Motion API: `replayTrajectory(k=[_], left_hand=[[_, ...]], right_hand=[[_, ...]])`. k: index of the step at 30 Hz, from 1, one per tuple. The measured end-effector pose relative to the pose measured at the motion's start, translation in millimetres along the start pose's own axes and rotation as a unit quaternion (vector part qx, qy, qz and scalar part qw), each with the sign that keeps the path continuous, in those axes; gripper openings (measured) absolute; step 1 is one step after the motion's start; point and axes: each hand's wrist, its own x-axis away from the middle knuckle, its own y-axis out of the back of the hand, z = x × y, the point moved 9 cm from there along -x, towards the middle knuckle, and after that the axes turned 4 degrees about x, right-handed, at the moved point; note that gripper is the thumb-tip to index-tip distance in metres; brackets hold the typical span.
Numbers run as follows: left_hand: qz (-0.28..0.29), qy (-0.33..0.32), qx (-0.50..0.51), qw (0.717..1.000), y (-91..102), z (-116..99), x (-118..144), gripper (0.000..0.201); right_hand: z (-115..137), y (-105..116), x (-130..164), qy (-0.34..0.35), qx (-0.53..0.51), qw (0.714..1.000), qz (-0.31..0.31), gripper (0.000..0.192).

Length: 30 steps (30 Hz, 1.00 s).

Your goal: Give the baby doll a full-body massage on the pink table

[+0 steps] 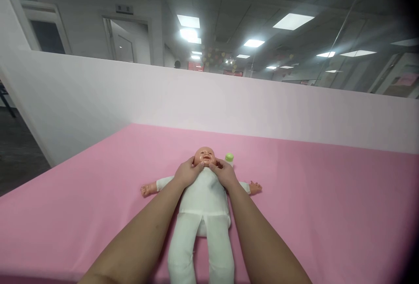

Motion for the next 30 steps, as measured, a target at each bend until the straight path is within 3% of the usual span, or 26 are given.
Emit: replayTrajectory(k=[9, 17, 30], left_hand=[[-0.002, -0.003, 0.006, 1.0, 1.0, -2, 0, 0.06], [-0.002, 0.003, 0.006, 1.0, 1.4, -5, 1, 0.061], [0.01, 0.006, 0.01, 1.0, 1.6, -10, 4, 0.06]], right_hand=[[5, 0, 0, 0.015, -0.015, 1.0, 0.018, 0.052], [2, 0, -4, 0.036, -0.008, 0.999, -0.013, 0.048], [6, 0, 4, -0.017, -0.002, 1.0, -0.014, 0.06]])
